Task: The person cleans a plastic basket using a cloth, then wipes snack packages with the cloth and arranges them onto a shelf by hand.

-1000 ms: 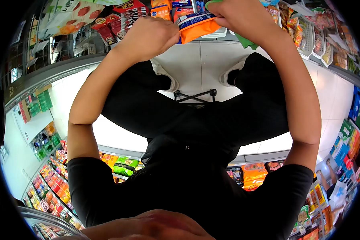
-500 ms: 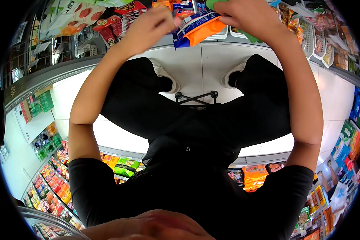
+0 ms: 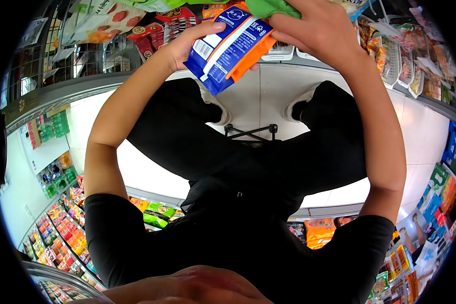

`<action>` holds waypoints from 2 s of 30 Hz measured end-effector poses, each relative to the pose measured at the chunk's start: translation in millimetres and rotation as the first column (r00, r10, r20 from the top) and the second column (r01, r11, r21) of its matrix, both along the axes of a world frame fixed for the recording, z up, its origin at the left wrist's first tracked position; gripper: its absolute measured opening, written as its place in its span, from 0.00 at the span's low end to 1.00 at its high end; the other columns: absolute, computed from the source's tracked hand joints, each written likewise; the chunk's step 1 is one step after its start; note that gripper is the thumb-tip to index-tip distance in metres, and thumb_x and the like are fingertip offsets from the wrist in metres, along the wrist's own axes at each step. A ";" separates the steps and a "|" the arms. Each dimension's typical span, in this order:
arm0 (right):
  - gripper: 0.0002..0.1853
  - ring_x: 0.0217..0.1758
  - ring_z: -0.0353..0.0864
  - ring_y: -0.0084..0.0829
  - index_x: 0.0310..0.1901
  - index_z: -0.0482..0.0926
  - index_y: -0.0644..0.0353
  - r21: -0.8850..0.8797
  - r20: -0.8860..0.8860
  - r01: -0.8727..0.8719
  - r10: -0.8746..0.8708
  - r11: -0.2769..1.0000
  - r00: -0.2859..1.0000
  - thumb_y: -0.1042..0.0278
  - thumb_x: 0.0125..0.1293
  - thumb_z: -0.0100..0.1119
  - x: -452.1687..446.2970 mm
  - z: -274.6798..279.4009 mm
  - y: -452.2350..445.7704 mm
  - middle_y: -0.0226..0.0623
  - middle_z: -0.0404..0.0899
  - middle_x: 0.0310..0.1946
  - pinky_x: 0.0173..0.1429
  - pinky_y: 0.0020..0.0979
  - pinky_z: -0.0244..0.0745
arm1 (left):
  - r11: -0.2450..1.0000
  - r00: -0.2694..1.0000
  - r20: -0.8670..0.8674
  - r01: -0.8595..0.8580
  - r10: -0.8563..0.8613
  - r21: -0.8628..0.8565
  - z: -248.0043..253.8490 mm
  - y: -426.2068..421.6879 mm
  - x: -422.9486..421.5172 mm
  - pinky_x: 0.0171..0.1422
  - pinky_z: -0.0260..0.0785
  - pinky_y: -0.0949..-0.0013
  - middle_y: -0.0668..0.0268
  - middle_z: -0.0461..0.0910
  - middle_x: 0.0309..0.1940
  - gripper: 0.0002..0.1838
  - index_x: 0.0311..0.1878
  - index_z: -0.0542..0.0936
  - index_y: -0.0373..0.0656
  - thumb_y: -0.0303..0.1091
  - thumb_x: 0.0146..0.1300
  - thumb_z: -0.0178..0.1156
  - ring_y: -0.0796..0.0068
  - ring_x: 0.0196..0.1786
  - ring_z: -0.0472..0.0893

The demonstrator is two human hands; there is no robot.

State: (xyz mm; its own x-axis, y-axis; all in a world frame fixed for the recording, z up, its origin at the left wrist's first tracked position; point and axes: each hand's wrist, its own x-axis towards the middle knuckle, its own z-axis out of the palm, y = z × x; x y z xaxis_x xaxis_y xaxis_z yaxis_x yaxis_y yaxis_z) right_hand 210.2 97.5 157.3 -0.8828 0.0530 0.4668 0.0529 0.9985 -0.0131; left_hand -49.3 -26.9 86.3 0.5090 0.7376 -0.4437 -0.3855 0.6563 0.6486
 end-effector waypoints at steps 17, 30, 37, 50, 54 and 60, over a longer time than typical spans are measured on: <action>0.29 0.64 0.78 0.52 0.60 0.75 0.56 -0.413 0.118 0.275 -0.249 0.868 0.961 0.74 0.56 0.76 1.1 -9.2 6.5 0.49 0.72 0.66 0.66 0.41 0.76 | 0.948 0.925 -0.236 -0.256 0.297 0.191 -1.6 4.1 16.4 0.67 0.80 0.62 0.60 0.85 0.56 0.29 0.66 0.75 0.38 0.33 0.64 0.74 0.69 0.58 0.86; 0.30 0.57 0.80 0.45 0.59 0.78 0.59 -0.409 -0.114 0.058 -0.114 0.911 0.987 0.82 0.52 0.72 -15.7 -20.8 -0.4 0.45 0.80 0.53 0.62 0.37 0.76 | 0.932 0.952 -0.174 -0.189 0.250 0.309 9.2 -10.5 44.2 0.72 0.75 0.62 0.64 0.79 0.64 0.33 0.72 0.68 0.43 0.30 0.67 0.71 0.72 0.66 0.80; 0.27 0.56 0.83 0.33 0.58 0.78 0.60 -0.622 -0.103 0.121 -0.234 0.774 0.967 0.80 0.54 0.74 -12.0 -28.1 -2.7 0.40 0.80 0.51 0.60 0.31 0.76 | 0.942 0.947 0.104 -0.316 0.304 0.118 9.3 -4.0 44.8 0.70 0.72 0.60 0.65 0.78 0.63 0.21 0.67 0.71 0.46 0.42 0.76 0.55 0.72 0.65 0.79; 0.30 0.57 0.82 0.39 0.57 0.80 0.61 -0.653 -0.061 0.091 -0.173 0.752 0.983 0.84 0.48 0.69 -23.0 -2.4 -26.6 0.42 0.81 0.50 0.62 0.34 0.75 | 0.868 0.868 -0.015 -0.496 0.496 -0.018 14.4 -10.2 59.4 0.73 0.72 0.62 0.71 0.80 0.64 0.22 0.70 0.74 0.50 0.50 0.82 0.49 0.75 0.66 0.80; 0.17 0.53 0.84 0.38 0.49 0.85 0.58 -0.611 -0.118 0.018 -0.114 0.792 0.986 0.74 0.56 0.73 -23.7 -17.7 -30.0 0.36 0.81 0.53 0.59 0.34 0.77 | 0.854 0.847 0.113 -0.510 0.519 -0.101 2.8 -4.9 52.7 0.73 0.71 0.63 0.69 0.81 0.64 0.25 0.69 0.75 0.48 0.53 0.82 0.47 0.73 0.67 0.80; 0.27 0.56 0.82 0.39 0.56 0.83 0.59 -0.595 -0.119 -0.029 -0.052 0.803 0.991 0.81 0.50 0.71 -21.1 -18.7 -24.6 0.41 0.81 0.52 0.63 0.33 0.75 | 0.874 0.868 0.111 -0.473 0.484 -0.110 -4.4 -1.0 47.7 0.67 0.76 0.58 0.66 0.82 0.62 0.27 0.68 0.75 0.47 0.56 0.83 0.43 0.69 0.61 0.83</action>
